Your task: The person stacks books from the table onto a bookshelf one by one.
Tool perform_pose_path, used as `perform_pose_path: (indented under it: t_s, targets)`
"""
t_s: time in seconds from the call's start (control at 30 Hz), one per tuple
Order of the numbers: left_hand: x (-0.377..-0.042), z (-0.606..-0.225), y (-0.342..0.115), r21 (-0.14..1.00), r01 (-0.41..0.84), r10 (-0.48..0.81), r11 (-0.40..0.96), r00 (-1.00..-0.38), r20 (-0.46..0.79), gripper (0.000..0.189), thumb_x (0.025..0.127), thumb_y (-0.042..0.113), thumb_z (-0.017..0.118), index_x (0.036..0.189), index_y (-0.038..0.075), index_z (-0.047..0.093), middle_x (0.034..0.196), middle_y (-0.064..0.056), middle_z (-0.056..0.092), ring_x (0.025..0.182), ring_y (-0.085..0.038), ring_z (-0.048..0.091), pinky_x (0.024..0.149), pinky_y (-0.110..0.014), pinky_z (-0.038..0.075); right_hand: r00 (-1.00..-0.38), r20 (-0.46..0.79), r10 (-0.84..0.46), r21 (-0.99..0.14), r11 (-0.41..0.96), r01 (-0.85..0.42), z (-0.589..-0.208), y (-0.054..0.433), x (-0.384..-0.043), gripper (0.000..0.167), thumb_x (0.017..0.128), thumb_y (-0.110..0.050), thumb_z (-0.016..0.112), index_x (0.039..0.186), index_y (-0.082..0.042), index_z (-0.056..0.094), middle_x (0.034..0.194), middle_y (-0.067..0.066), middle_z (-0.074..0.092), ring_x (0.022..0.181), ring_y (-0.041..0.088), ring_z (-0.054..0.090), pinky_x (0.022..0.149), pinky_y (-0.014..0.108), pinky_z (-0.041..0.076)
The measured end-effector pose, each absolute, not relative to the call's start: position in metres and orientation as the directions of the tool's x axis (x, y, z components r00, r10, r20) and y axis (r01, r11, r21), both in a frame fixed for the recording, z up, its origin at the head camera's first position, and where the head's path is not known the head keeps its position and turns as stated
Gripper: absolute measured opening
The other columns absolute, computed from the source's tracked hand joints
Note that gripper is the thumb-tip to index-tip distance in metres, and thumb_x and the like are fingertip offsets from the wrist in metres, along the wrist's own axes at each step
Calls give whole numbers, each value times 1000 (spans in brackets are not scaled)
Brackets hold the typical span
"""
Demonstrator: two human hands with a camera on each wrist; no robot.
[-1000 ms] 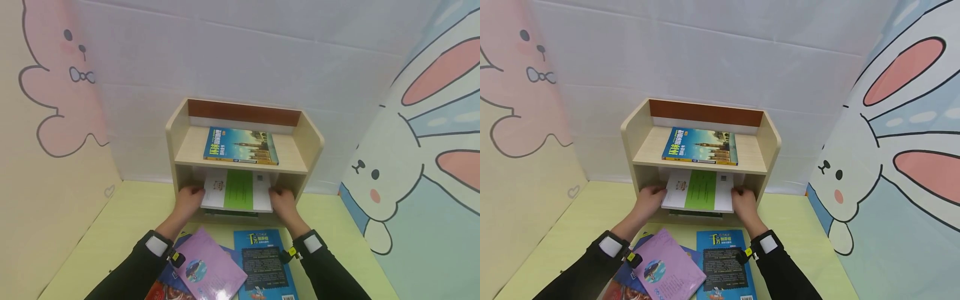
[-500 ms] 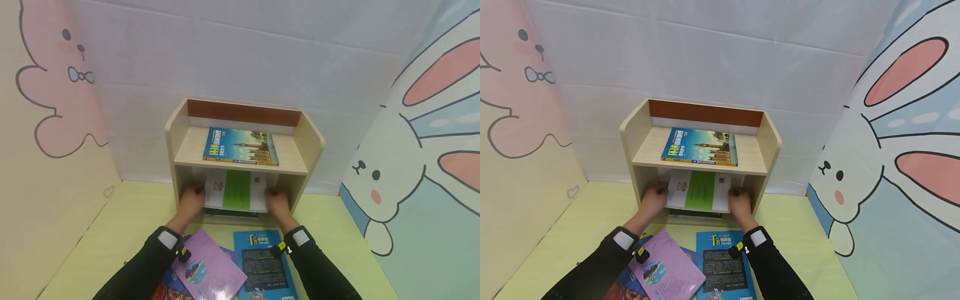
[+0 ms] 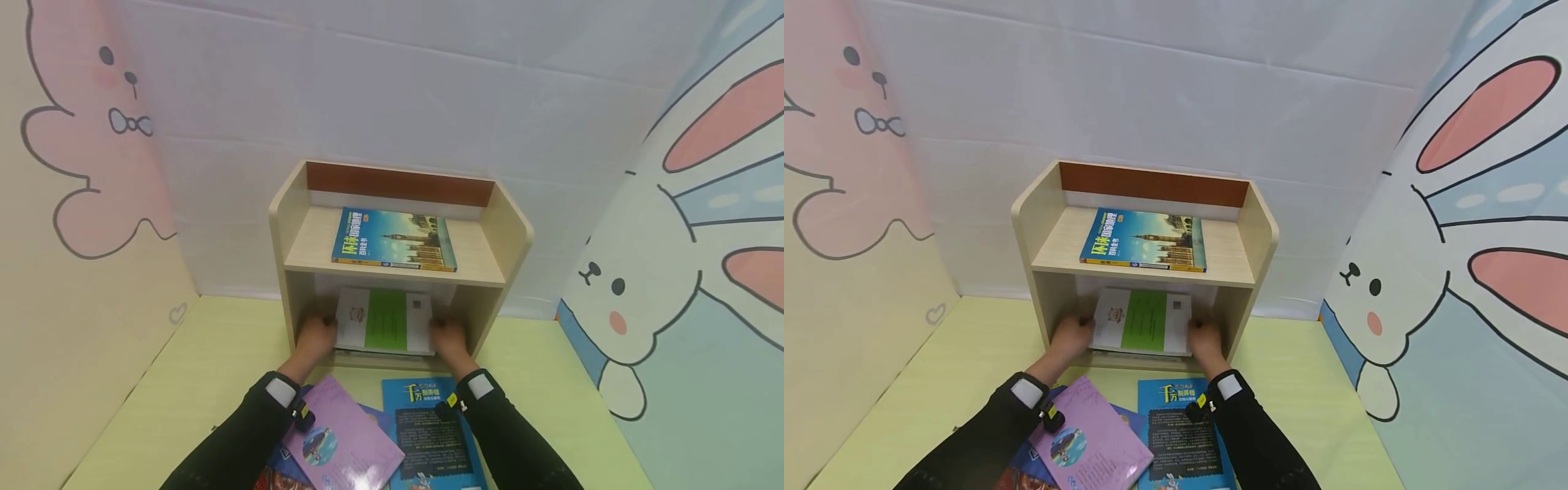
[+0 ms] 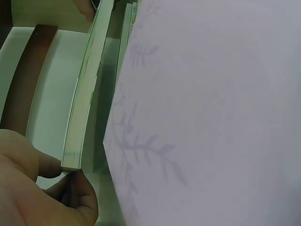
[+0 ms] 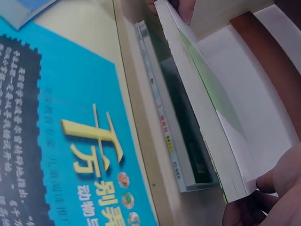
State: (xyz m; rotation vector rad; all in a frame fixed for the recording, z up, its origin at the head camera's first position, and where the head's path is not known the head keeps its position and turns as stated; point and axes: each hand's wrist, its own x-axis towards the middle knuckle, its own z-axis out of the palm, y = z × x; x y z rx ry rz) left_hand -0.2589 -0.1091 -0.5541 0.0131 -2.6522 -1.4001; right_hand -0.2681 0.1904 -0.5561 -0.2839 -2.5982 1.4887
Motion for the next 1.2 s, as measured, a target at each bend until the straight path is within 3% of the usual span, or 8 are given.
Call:
perform_pose_path:
  t_s: [0.17, 0.47, 0.8, 1.2]
  targets:
    - [-262, -560, -109, 817, 26, -71, 576, -994, 81, 42, 112, 13, 50, 133, -20, 64, 134, -40, 66, 127, -55, 63, 107, -64, 54, -976, 41, 214, -842, 534, 82, -564, 192, -272, 34, 112, -18, 57, 127, 10, 68, 103, 23, 70, 89, 33, 67, 74, 41, 56]
    - [-266, -568, -112, 820, 16, -62, 573, -996, 62, 39, 112, 10, 50, 132, -22, 63, 132, -41, 65, 124, -54, 64, 102, -64, 56, -977, 117, 178, -820, 572, 6, -577, 195, -282, 32, 109, -17, 59, 117, 11, 73, 94, 21, 71, 81, 31, 66, 68, 41, 54]
    - [-269, -575, -115, 797, -1, -33, 604, -999, 24, 36, 111, 9, 51, 129, -20, 64, 127, -39, 67, 119, -52, 65, 99, -62, 56, -981, 92, 168, -790, 613, 31, -581, 194, -275, 32, 109, -16, 60, 119, 13, 69, 104, 27, 71, 93, 40, 68, 80, 53, 59]
    - [-264, -569, -115, 786, -6, -13, 618, -1000, 2, 37, 111, 8, 53, 133, -19, 63, 124, -36, 69, 113, -48, 67, 95, -59, 59, -982, 92, 164, -806, 592, 24, -589, 198, -277, 34, 109, -21, 62, 117, 11, 72, 99, 22, 71, 87, 33, 66, 73, 44, 55]
